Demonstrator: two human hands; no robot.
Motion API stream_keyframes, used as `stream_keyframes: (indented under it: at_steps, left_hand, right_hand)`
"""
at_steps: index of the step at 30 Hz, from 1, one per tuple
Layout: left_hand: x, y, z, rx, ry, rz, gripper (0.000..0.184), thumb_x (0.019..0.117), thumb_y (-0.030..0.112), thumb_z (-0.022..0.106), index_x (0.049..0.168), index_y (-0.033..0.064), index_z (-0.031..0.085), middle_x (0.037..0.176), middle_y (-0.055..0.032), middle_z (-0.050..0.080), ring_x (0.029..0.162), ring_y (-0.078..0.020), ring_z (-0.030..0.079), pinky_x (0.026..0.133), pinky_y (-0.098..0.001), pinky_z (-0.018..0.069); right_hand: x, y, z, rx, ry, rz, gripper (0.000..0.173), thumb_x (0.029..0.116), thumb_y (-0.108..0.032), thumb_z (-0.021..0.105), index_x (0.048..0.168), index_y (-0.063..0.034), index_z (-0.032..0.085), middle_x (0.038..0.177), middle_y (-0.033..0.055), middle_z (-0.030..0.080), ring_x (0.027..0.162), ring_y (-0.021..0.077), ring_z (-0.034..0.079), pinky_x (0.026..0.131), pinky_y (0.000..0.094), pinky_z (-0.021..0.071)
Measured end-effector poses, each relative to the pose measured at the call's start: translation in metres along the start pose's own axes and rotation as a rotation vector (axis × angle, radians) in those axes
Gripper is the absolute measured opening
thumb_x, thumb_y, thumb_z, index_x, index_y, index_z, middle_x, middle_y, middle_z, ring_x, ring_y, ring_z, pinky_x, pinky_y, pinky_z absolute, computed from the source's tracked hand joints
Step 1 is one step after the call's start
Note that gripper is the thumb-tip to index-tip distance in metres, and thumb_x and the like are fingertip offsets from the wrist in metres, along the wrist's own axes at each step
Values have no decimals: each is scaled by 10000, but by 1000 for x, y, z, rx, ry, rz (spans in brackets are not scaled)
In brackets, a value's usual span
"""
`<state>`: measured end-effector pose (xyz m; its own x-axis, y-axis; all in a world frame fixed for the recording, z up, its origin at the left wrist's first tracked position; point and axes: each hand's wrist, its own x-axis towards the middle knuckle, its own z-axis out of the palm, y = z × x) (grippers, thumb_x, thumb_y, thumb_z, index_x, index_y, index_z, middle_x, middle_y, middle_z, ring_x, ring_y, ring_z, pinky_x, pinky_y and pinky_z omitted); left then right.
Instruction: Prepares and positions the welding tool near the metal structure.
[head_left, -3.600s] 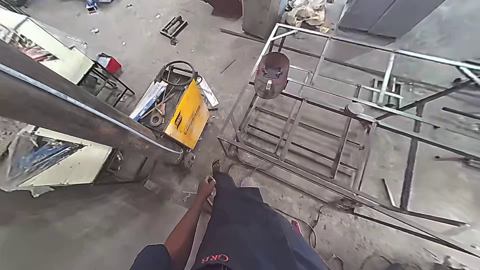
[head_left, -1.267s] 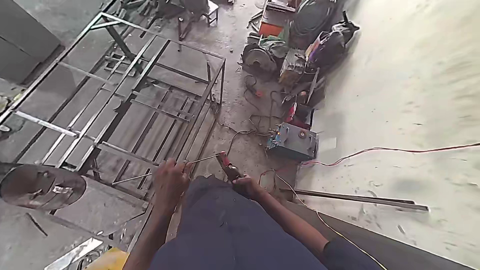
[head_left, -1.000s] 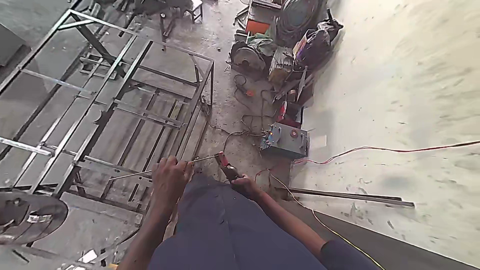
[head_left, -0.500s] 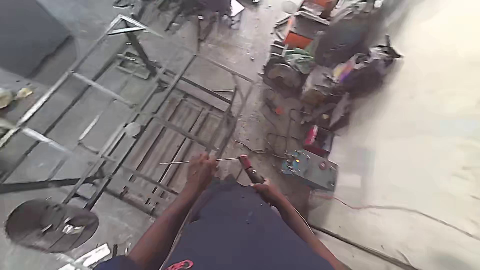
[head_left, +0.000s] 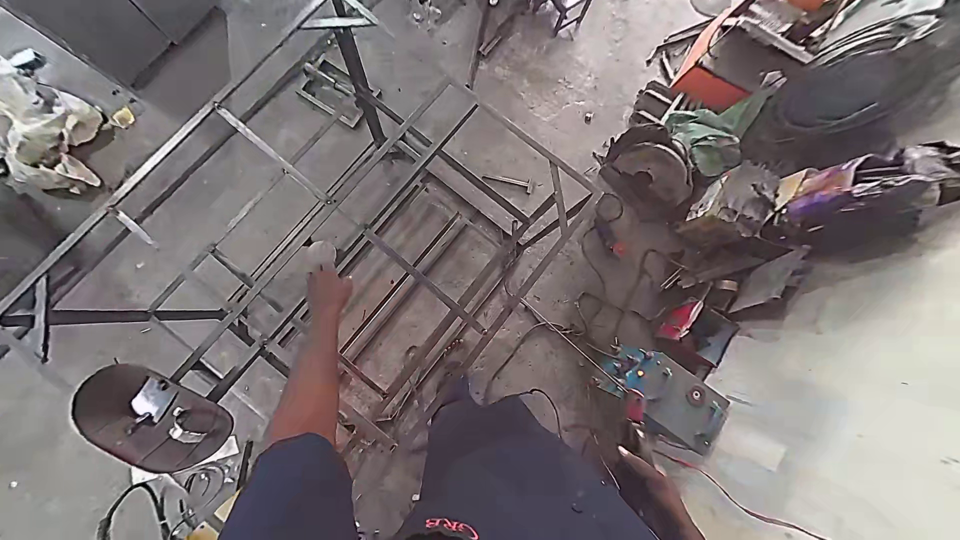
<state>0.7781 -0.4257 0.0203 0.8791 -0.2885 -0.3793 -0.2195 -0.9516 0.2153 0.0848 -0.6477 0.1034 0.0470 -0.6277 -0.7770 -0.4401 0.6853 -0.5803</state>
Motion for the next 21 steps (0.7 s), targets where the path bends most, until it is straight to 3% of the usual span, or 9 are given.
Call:
stream_keyframes:
  at_steps: [3, 6, 11, 16, 21]
  left_hand:
    - [64, -18, 4, 37, -21, -33, 753, 900, 361, 759, 1491, 24, 436, 1483, -341, 442, 1347, -556, 450, 1032, -736, 417]
    - [101, -28, 12, 23, -70, -60, 854, 828, 374, 836, 1495, 25, 433, 1473, -328, 462, 1324, -547, 478, 1018, -746, 421]
    - [122, -30, 15, 58, -119, -115, 909, 815, 395, 841, 1520, 46, 387, 1405, -363, 506, 1262, -574, 523, 947, -764, 451]
    - [127, -33, 9, 60, -111, -113, 963, 772, 374, 873, 1499, -2, 366, 1338, -369, 551, 1212, -562, 567, 950, -737, 469]
    - [108, -31, -9, 2, -12, -74, 973, 783, 393, 861, 1487, -60, 365, 1405, -392, 484, 1285, -581, 494, 1016, -747, 416]
  right_hand:
    - [-15, -3, -12, -21, 56, 54, 491, 932, -241, 641, 1363, -62, 488, 939, 44, 699, 774, 124, 692, 696, 348, 609]
    - [-28, -2, -19, -38, 107, 107, 423, 936, -235, 626, 1300, -52, 514, 881, 33, 694, 741, 121, 682, 689, 343, 600]
    - [-51, -5, -8, -71, 177, 128, 392, 953, -171, 576, 1315, -65, 472, 848, -6, 666, 693, 81, 656, 649, 293, 582]
    - [-51, -3, -7, -120, 148, 140, 504, 943, -179, 630, 1388, -36, 442, 943, 42, 661, 757, 104, 656, 694, 317, 583]
    - [-37, -19, -5, -135, 76, 125, 389, 944, -192, 631, 1280, -25, 529, 875, 51, 696, 735, 133, 675, 690, 343, 592]
